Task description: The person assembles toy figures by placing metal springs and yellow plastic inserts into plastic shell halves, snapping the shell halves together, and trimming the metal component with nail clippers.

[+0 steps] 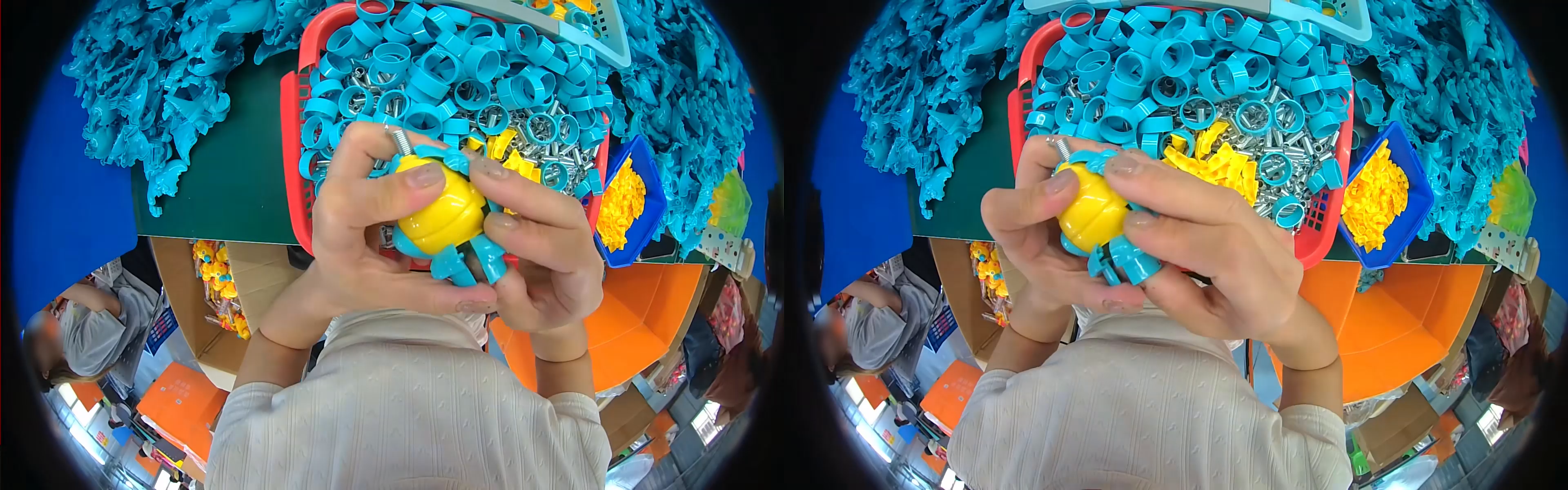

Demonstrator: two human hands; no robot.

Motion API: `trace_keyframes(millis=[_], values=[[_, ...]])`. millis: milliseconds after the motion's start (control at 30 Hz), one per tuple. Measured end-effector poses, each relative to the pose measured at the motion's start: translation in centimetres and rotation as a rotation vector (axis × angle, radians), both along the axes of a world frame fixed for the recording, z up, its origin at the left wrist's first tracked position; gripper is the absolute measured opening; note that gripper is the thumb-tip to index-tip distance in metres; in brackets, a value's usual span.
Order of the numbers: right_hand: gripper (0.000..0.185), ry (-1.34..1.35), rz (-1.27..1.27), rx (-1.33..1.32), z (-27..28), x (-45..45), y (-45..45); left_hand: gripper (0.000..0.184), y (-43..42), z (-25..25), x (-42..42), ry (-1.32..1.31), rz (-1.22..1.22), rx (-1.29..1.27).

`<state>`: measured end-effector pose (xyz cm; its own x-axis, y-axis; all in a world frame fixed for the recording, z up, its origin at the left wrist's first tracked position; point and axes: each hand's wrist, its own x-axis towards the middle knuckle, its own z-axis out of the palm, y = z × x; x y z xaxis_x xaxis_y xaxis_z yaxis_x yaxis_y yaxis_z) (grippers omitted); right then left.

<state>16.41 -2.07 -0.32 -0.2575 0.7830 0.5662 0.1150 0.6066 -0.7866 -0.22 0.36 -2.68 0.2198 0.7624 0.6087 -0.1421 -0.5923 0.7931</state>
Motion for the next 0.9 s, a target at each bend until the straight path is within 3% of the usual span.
trace_keyframes(millis=[100, 400, 500, 567, 600, 700, 800, 900], values=[[0.024, 0.049, 0.023, -0.005, 0.5, -0.2, 0.1, 0.078, -0.3, 0.0, 0.6, -0.148, -0.037, -0.049], [0.022, 0.096, 0.056, -0.001, 0.4, 0.0, 0.7, 0.077, 0.5, 0.0, 0.4, -0.102, -0.038, 0.032], [0.030, -0.021, 0.046, 0.022, 0.3, 0.4, 1.0, 0.073, 0.5, 0.0, 0.7, -0.112, -0.005, -0.002], [0.041, 0.103, -0.025, -0.178, 0.4, 0.1, 1.0, 0.071, 0.0, 0.6, 0.3, -0.020, -0.014, -0.042], [0.055, 0.312, -0.009, -0.373, 0.5, -0.3, 0.3, 0.069, -0.1, 0.9, -0.1, 0.072, -0.023, -0.084], [0.060, 0.403, 0.072, -0.616, 1.3, 0.5, 0.1, 0.067, 0.0, 1.2, -0.9, 0.197, -0.094, -0.093], [0.064, 0.327, 0.021, -0.669, 2.0, 0.3, -0.4, 0.082, 0.3, 1.3, -1.1, 0.194, -0.100, -0.056], [0.062, 0.275, -0.003, -0.659, 2.0, -0.2, -0.5, 0.082, 0.4, 1.9, -0.9, 0.223, -0.075, -0.089]])
